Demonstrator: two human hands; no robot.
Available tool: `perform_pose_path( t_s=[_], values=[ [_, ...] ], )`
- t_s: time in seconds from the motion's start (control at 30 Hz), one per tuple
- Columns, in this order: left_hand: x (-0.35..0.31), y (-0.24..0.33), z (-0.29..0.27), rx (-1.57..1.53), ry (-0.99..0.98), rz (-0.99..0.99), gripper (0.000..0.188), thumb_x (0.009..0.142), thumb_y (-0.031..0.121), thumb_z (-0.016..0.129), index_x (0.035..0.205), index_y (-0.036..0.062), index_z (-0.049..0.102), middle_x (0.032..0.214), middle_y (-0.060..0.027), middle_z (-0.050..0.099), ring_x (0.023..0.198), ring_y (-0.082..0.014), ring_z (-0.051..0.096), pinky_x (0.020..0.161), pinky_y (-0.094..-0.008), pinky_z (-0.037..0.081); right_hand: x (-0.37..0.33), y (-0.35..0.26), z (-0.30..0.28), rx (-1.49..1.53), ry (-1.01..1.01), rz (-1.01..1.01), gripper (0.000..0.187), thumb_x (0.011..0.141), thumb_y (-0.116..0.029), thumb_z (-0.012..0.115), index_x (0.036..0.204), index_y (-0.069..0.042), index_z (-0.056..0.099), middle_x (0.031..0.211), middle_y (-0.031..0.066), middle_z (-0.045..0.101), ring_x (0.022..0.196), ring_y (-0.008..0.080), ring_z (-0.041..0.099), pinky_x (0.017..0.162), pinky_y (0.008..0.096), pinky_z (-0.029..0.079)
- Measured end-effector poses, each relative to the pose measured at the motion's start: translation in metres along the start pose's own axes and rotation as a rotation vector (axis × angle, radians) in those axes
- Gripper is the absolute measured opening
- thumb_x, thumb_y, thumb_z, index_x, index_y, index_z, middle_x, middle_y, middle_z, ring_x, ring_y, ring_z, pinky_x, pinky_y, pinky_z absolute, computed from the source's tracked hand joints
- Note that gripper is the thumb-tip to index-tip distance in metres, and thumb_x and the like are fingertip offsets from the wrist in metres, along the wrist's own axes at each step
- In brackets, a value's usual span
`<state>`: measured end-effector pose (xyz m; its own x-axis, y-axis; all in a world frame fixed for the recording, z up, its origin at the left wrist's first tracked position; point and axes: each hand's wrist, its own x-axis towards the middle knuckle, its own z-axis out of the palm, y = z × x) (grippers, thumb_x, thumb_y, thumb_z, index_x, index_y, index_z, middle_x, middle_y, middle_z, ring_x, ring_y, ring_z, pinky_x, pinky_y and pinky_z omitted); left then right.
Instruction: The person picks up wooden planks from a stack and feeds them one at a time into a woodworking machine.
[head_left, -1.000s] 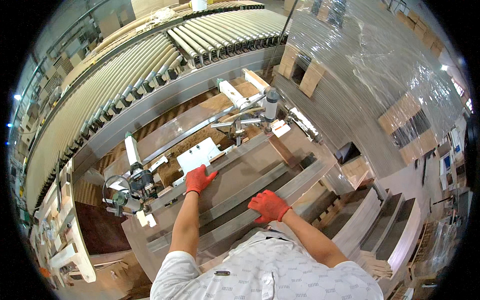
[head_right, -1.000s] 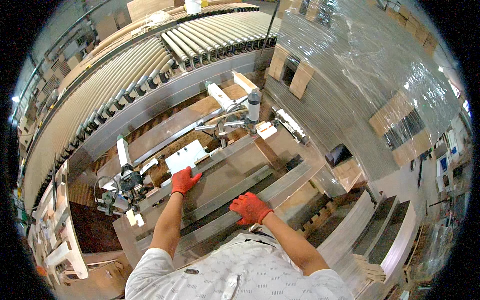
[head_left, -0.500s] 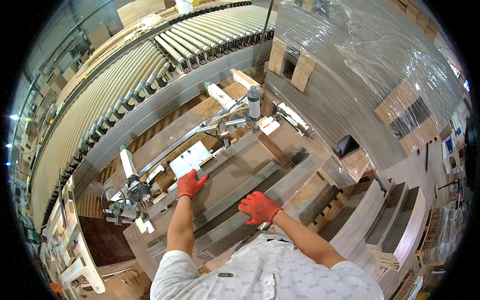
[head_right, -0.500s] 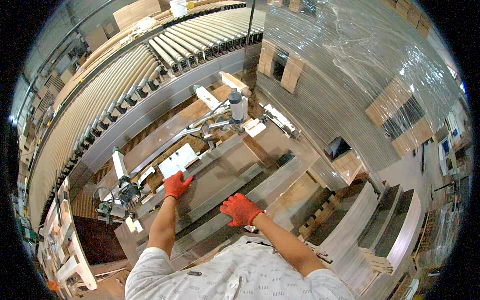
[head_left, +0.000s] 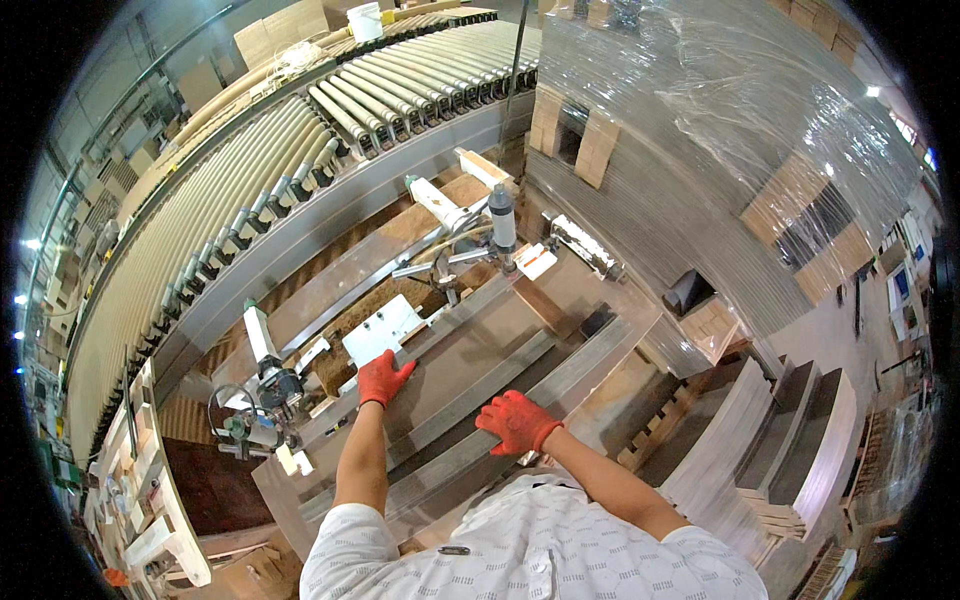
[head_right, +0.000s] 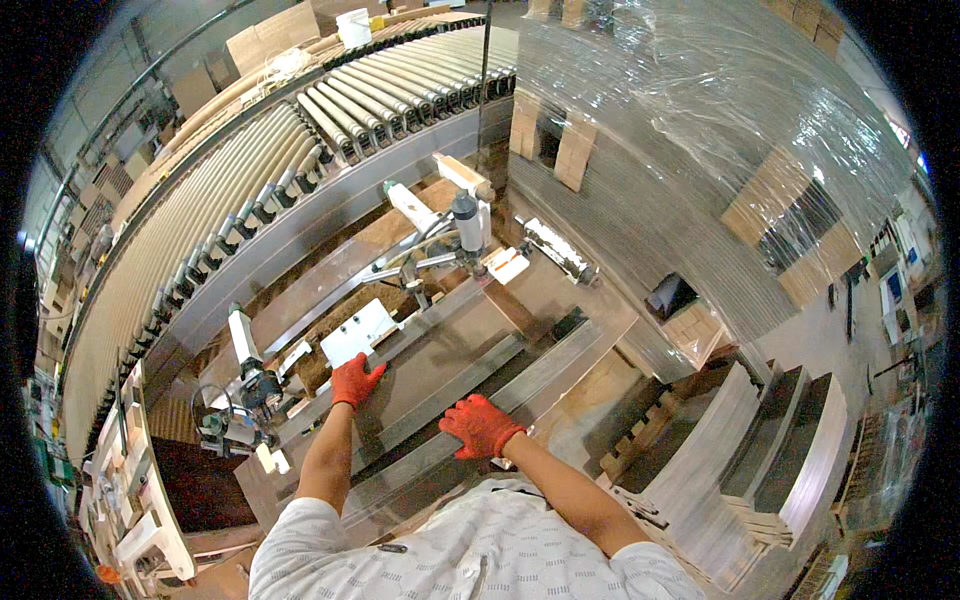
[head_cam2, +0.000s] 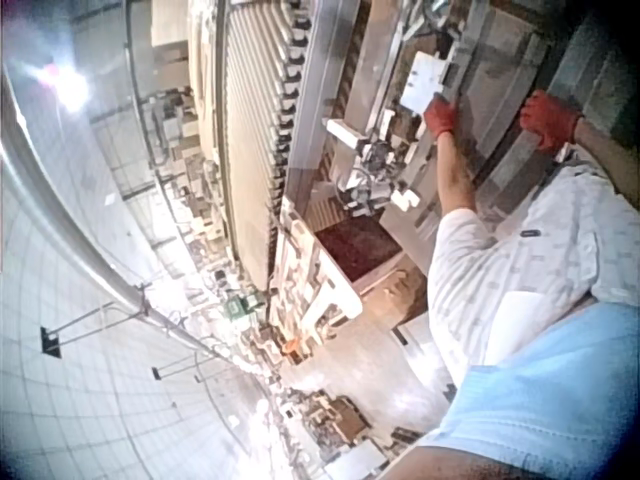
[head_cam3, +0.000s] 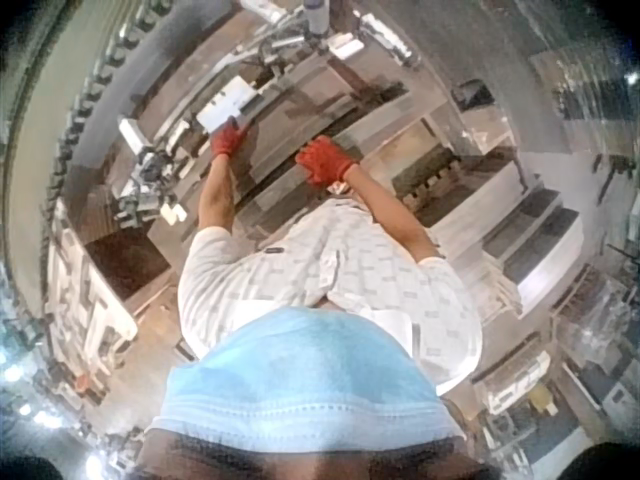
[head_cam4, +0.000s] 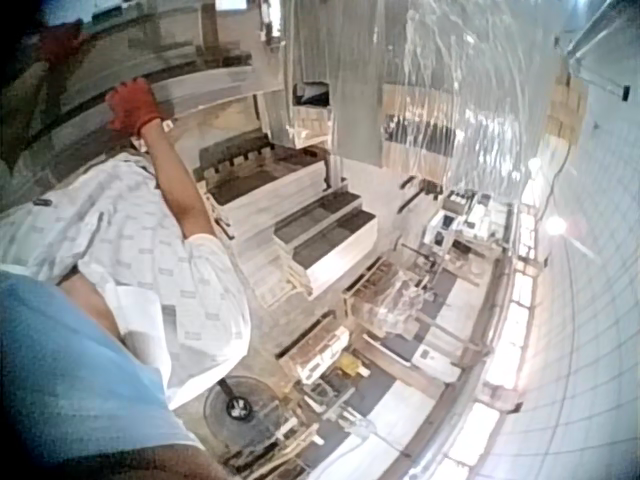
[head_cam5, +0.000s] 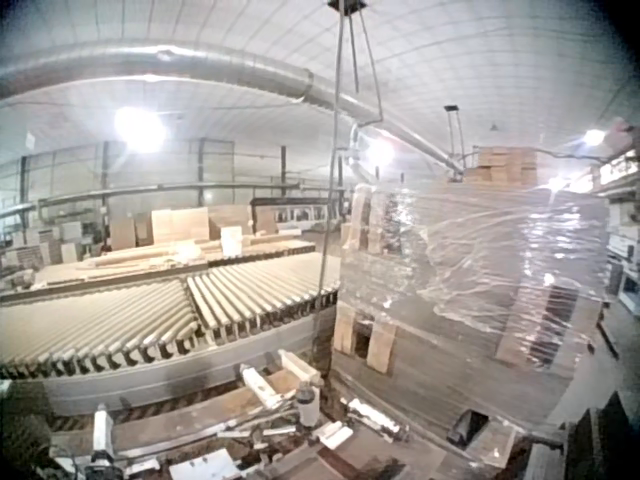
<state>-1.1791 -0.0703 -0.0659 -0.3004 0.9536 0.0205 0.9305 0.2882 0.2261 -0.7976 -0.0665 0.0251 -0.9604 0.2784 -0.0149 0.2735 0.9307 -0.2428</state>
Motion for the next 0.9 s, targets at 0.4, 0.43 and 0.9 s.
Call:
perform_pose_path(
  t_s=[0.4, 0.43, 0.9],
  values=[
    [-0.017, 0.004, 0.013, 0.011, 0.105, 0.119, 0.062, 0.093, 0.061, 0.077, 0.121, 0.0073, 0.068, 0.110, -0.0180, 0.073, 0.104, -0.0370, 0.071, 0.090, -0.0514, 0.055, -0.017, -0.014, -0.002, -0.019, -0.002, 0.029, 0.056, 0.079, -0.055, 0.088, 0.115, -0.016, 0.069, 0.112, 0.0039, 0.070, 0.113, 0.0257, 0.068, 0.098, 0.0448, 0.051],
    [-0.020, 0.006, 0.014, 0.012, 0.117, 0.130, 0.062, 0.093, 0.060, 0.077, 0.124, 0.0071, 0.068, 0.112, -0.0174, 0.073, 0.105, -0.0365, 0.071, 0.091, -0.0512, 0.055, -0.019, -0.013, 0.001, -0.021, 0.008, 0.029, 0.056, 0.079, -0.055, 0.088, 0.115, -0.016, 0.069, 0.112, 0.0037, 0.070, 0.113, 0.0255, 0.068, 0.098, 0.0446, 0.051],
    [-0.021, -0.013, 0.011, -0.092, -0.010, 0.148, 0.060, 0.099, 0.053, 0.073, 0.137, 0.0068, 0.065, 0.125, -0.0181, 0.074, 0.110, -0.0402, 0.073, 0.093, -0.0520, 0.058, -0.020, -0.012, -0.003, 0.019, -0.038, 0.024, 0.063, 0.079, -0.054, 0.088, 0.125, -0.016, 0.069, 0.120, 0.0069, 0.071, 0.118, 0.0290, 0.068, 0.100, 0.0477, 0.050]
  ],
)
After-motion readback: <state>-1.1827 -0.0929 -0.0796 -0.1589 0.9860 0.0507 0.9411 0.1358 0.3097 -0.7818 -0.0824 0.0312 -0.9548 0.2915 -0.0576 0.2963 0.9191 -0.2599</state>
